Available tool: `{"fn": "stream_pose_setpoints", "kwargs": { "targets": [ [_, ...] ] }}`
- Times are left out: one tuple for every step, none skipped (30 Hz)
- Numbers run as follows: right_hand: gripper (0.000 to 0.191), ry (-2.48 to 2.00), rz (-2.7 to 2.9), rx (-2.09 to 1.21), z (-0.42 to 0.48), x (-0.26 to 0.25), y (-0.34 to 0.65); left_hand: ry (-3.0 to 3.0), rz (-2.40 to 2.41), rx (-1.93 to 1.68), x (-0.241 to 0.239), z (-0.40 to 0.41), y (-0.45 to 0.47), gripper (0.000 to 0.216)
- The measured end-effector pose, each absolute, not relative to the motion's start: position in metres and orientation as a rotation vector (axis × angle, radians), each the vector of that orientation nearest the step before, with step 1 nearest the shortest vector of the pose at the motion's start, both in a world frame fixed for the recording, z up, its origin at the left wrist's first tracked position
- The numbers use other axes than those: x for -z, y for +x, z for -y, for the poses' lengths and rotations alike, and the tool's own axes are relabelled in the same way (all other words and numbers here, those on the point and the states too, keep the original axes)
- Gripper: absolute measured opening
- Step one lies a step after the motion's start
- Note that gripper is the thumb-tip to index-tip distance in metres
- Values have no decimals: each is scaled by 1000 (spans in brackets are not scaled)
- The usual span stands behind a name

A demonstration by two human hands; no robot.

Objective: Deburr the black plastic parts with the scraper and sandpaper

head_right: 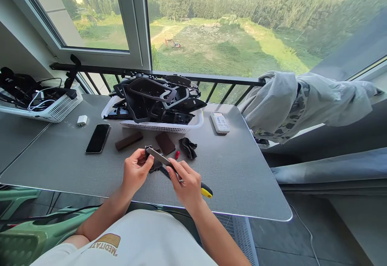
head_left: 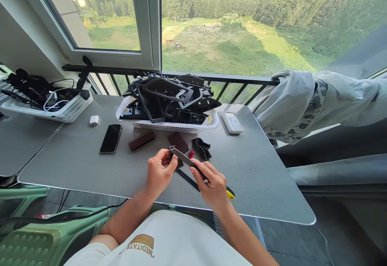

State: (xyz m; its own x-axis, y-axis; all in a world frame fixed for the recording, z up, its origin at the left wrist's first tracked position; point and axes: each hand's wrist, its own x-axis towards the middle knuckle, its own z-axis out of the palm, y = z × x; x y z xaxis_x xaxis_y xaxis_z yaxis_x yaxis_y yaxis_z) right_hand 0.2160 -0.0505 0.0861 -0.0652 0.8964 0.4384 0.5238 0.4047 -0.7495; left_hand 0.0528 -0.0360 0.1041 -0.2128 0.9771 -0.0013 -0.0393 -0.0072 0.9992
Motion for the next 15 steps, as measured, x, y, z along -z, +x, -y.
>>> {"fn": "stream_pose_setpoints", "kwargs": {
  "targets": [
    [25,-1257,1723,-492,50,-86,216,1068,-1330,-1385,-104,36,53,11],
    [25,-1269,1712,-479,50,-86,216,1063,-1329,-1385,-103,36,53,11],
    [25,-1280,1700,-467,50,-85,217,1061,-1329,-1384,-103,36,53,12],
    [24,-1282,1688,-458,49,-85,217,1060,-1331,-1382,-102,36,53,12],
    [24,-1275,1685,-459,50,-86,217,1060,-1333,-1377,-102,36,53,13],
    [24,-1261,1688,-472,50,-86,217,1062,-1331,-1371,-102,36,53,13],
    [24,-1244,1696,-495,50,-86,217,1061,-1326,-1364,-102,36,53,13],
    [23,-1231,1702,-521,50,-87,217,1056,-1316,-1359,-102,35,52,14],
    [23,-1228,1696,-548,50,-87,218,1044,-1303,-1360,-102,35,52,15],
    [23,-1233,1676,-580,49,-87,219,1023,-1285,-1362,-102,34,51,16],
    [23,-1238,1638,-623,48,-87,220,991,-1262,-1368,-103,34,50,18],
    [23,-1240,1578,-683,46,-87,222,943,-1232,-1372,-103,33,49,20],
    [25,-1238,1503,-773,44,-87,224,879,-1195,-1371,-104,32,47,22],
    [28,-1234,1421,-888,42,-86,226,801,-1152,-1360,-104,30,45,25],
    [31,-1227,1340,-1018,40,-86,228,716,-1105,-1341,-104,29,44,27]
  ]
}}
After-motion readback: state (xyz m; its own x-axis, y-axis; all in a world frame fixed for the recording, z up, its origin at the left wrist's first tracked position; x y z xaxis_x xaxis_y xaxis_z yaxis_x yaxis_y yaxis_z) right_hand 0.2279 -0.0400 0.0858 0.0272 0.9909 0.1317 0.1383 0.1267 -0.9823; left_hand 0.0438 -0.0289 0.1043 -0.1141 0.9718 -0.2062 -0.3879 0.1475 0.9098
